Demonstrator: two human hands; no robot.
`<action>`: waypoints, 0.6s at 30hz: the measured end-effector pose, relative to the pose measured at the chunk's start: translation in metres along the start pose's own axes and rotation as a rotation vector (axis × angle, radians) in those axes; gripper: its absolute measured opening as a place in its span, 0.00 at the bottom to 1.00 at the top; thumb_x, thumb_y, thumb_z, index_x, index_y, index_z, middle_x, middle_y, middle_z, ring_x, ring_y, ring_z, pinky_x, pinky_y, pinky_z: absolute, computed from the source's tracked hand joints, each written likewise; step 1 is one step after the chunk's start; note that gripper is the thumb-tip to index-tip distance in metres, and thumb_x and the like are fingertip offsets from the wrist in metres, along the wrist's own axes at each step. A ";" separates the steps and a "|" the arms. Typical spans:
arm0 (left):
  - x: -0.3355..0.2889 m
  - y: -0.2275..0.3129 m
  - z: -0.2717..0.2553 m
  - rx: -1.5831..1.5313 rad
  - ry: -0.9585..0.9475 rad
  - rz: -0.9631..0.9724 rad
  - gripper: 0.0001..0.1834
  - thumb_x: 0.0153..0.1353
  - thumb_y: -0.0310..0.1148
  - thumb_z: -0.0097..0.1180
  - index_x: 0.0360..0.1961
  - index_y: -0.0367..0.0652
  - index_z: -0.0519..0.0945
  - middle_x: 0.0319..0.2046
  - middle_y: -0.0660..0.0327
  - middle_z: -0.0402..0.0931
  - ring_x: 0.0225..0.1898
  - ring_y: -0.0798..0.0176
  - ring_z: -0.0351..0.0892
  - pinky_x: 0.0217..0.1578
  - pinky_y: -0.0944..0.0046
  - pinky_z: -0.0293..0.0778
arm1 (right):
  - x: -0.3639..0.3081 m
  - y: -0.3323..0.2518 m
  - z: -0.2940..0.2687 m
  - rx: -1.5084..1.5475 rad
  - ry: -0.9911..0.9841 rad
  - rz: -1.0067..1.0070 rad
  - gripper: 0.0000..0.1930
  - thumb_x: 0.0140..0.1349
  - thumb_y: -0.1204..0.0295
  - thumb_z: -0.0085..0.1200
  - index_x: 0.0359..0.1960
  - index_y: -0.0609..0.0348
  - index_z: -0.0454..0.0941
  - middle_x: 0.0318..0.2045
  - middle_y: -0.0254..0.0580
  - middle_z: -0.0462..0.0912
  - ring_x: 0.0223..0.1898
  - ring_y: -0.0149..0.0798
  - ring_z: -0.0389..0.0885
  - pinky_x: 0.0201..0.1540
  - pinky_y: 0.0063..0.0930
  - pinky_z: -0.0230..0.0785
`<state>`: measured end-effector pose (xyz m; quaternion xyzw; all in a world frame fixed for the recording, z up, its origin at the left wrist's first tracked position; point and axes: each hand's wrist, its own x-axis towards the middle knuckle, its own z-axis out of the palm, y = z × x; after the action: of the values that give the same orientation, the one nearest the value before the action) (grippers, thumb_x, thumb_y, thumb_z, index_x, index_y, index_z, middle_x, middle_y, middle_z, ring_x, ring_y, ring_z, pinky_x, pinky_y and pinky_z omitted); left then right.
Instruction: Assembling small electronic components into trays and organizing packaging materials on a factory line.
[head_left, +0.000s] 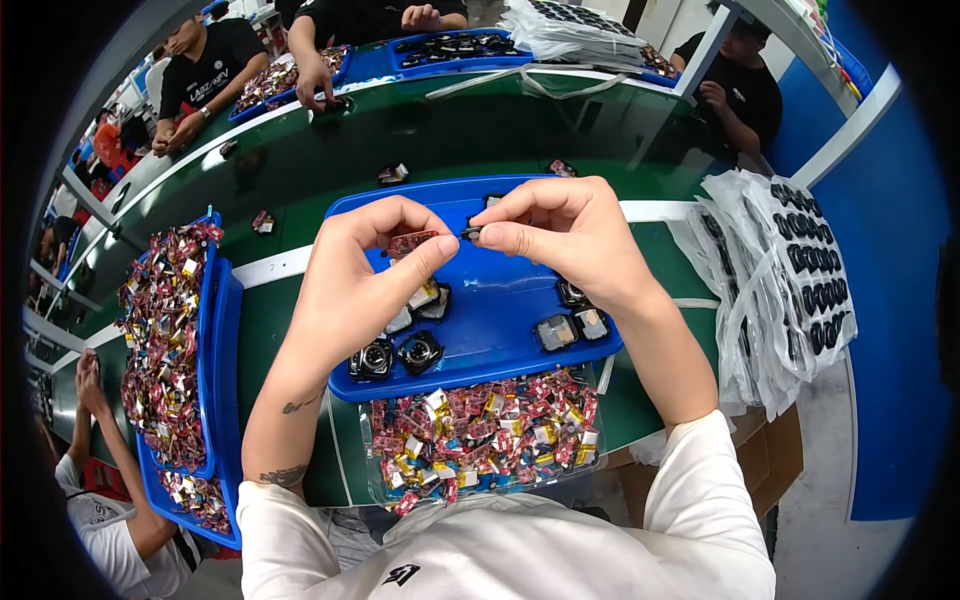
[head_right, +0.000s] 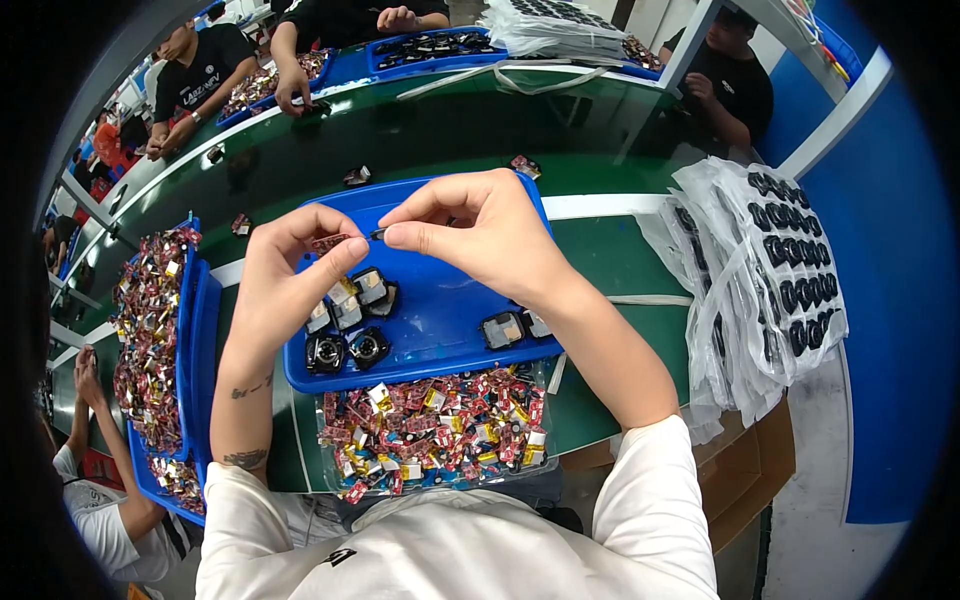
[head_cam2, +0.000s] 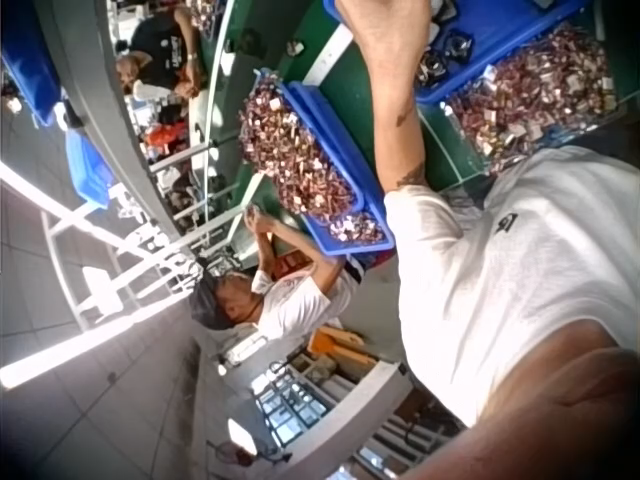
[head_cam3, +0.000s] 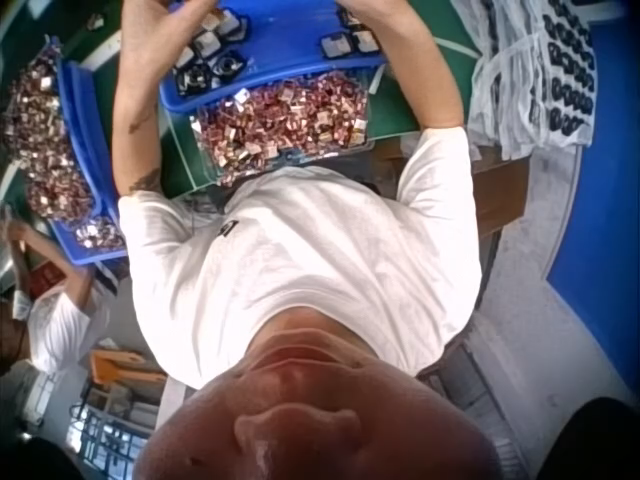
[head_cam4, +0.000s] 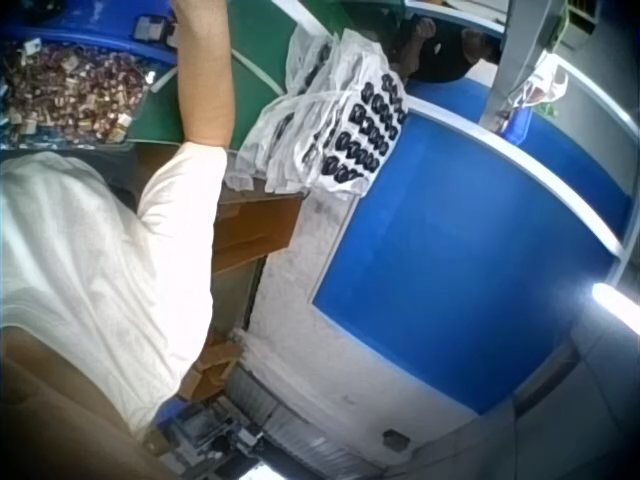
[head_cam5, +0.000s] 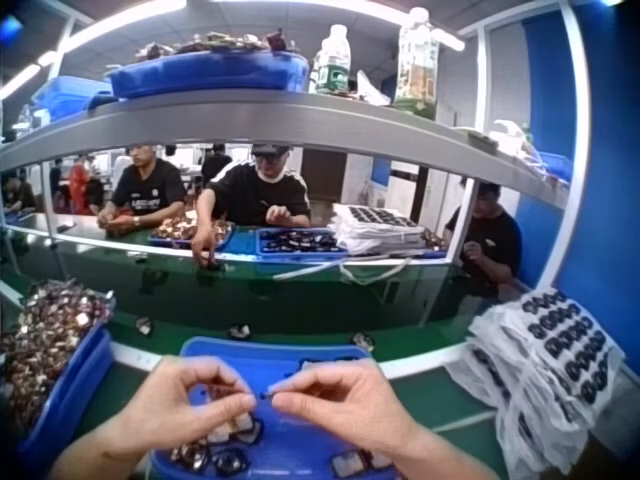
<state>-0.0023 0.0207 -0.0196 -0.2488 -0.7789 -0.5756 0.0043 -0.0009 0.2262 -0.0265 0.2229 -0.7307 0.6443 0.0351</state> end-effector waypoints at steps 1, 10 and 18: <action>0.000 0.001 0.000 -0.019 -0.005 0.005 0.06 0.54 0.27 0.60 0.30 0.35 0.79 0.27 0.67 0.75 0.29 0.77 0.70 0.30 0.76 0.66 | 0.000 0.000 -0.001 0.079 -0.026 0.058 0.07 0.52 0.73 0.62 0.30 0.64 0.82 0.27 0.39 0.83 0.27 0.25 0.79 0.31 0.16 0.71; 0.001 -0.003 0.002 -0.090 -0.044 0.004 0.06 0.56 0.26 0.59 0.31 0.34 0.79 0.27 0.66 0.76 0.30 0.77 0.71 0.31 0.76 0.67 | -0.001 -0.001 -0.001 0.313 -0.123 0.231 0.10 0.54 0.68 0.62 0.29 0.63 0.81 0.26 0.42 0.82 0.26 0.26 0.79 0.28 0.16 0.70; -0.001 -0.002 -0.001 -0.171 -0.096 -0.006 0.05 0.56 0.27 0.58 0.30 0.35 0.78 0.28 0.66 0.76 0.32 0.76 0.71 0.34 0.75 0.67 | 0.008 0.007 -0.011 0.166 -0.103 0.084 0.08 0.55 0.70 0.58 0.29 0.63 0.79 0.25 0.37 0.80 0.26 0.24 0.76 0.28 0.15 0.67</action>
<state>-0.0027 0.0195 -0.0211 -0.2732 -0.7270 -0.6274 -0.0562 -0.0132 0.2349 -0.0282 0.2270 -0.6844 0.6913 -0.0481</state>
